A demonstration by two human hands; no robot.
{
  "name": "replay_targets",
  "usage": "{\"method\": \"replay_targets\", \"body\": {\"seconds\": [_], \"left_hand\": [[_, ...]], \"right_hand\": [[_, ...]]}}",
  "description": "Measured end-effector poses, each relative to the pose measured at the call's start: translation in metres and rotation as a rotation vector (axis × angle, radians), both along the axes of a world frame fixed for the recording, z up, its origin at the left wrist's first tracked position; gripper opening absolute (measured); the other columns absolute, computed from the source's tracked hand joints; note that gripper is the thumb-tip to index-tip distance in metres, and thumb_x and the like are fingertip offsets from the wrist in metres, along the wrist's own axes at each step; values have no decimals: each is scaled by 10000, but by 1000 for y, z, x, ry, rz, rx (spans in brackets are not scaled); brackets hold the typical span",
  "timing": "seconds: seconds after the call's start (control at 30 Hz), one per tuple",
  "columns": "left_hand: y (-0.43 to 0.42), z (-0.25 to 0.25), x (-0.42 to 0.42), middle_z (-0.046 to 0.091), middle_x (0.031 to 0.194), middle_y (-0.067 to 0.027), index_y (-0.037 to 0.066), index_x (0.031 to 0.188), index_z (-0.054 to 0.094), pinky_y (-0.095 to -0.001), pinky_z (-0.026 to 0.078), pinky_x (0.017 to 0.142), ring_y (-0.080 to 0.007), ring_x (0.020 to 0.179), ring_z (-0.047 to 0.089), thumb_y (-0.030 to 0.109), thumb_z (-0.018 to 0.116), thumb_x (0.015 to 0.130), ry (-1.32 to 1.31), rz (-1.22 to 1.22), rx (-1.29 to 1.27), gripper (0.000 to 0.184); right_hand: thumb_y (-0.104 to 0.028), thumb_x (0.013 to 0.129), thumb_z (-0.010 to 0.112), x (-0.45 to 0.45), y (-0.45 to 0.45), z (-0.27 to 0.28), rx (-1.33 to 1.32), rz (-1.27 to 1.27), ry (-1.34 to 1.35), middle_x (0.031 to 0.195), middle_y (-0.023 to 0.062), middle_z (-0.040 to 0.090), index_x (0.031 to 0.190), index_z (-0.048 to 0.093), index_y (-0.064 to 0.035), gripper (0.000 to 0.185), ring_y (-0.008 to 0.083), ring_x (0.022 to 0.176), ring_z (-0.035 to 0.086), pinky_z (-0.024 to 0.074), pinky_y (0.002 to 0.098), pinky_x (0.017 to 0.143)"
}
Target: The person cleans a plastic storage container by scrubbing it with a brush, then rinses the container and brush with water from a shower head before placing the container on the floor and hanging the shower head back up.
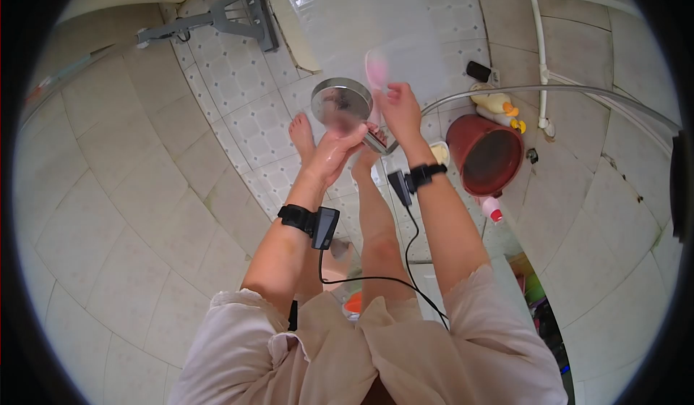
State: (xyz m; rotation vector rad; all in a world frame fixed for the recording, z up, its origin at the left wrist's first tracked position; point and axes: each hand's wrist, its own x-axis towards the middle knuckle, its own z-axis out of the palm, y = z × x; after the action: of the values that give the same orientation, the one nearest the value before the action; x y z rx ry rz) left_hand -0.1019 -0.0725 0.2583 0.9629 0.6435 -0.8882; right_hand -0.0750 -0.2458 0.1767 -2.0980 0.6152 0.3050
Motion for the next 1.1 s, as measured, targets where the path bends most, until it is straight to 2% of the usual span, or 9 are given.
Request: {"method": "replay_targets", "body": {"seconds": [0.1,0.27,0.33,0.4,0.53,0.7,0.97,1.07,1.1], "left_hand": [[4,-20,-5,707,1149,-27,39,1312,612,-311,499,972,-145,1094,645,323,749,971,-39,0,51,465],[23,-46,9,718,1052,-68,-39,1242,615,-311,585,725,-165,796,713,180,775,859,-198,-261,570,469],[23,-49,14,713,972,-65,-37,1140,644,-309,579,697,-156,761,703,169,770,837,-223,-141,641,387],[19,-53,20,708,893,-63,-36,1038,673,-308,572,669,-146,727,693,158,764,816,-248,-26,707,309],[8,-70,40,693,788,-63,-17,909,697,-305,530,638,-137,676,655,195,762,806,-193,93,708,244],[15,-92,48,694,772,-70,-9,899,700,-325,489,645,-147,674,617,242,753,819,-201,-243,955,269],[18,-109,45,671,684,-50,0,832,718,-337,476,618,-152,626,598,251,759,814,-308,-247,965,255],[24,-108,49,659,651,-49,0,779,718,-342,478,609,-158,595,593,251,758,816,-264,-293,974,257],[28,-115,48,655,642,-50,-2,758,713,-345,481,611,-158,593,595,270,764,812,-252,-304,936,282]], "right_hand": [[-272,866,764,20,12,-10,-247,266,157,1022,165,699,1109,618,-27,375,383,865,690,546,484,781],[-238,893,729,24,15,-9,-145,75,3,1008,165,683,1138,629,-74,311,403,840,687,557,501,784],[-242,906,719,30,18,10,-154,71,-87,991,160,671,1188,642,-107,322,401,849,691,562,510,778],[-263,968,667,32,31,28,-422,307,-63,932,134,642,1322,627,-212,360,400,790,698,562,510,736],[-260,1057,512,19,20,5,-436,756,11,936,155,619,1487,534,-334,437,434,743,692,563,538,645],[-269,1077,470,79,-75,-47,-615,74,91,853,211,679,1504,536,-283,432,445,724,685,542,556,640],[-275,1082,492,55,-44,-38,-504,506,-86,750,225,679,1482,568,-252,409,463,689,659,531,541,621],[-280,1085,487,84,-70,-56,-574,57,-13,772,230,694,1470,582,-256,398,460,697,664,535,539,625],[-278,1088,477,76,-63,-53,-588,136,10,774,230,694,1487,560,-263,408,457,697,667,534,543,621]]}}
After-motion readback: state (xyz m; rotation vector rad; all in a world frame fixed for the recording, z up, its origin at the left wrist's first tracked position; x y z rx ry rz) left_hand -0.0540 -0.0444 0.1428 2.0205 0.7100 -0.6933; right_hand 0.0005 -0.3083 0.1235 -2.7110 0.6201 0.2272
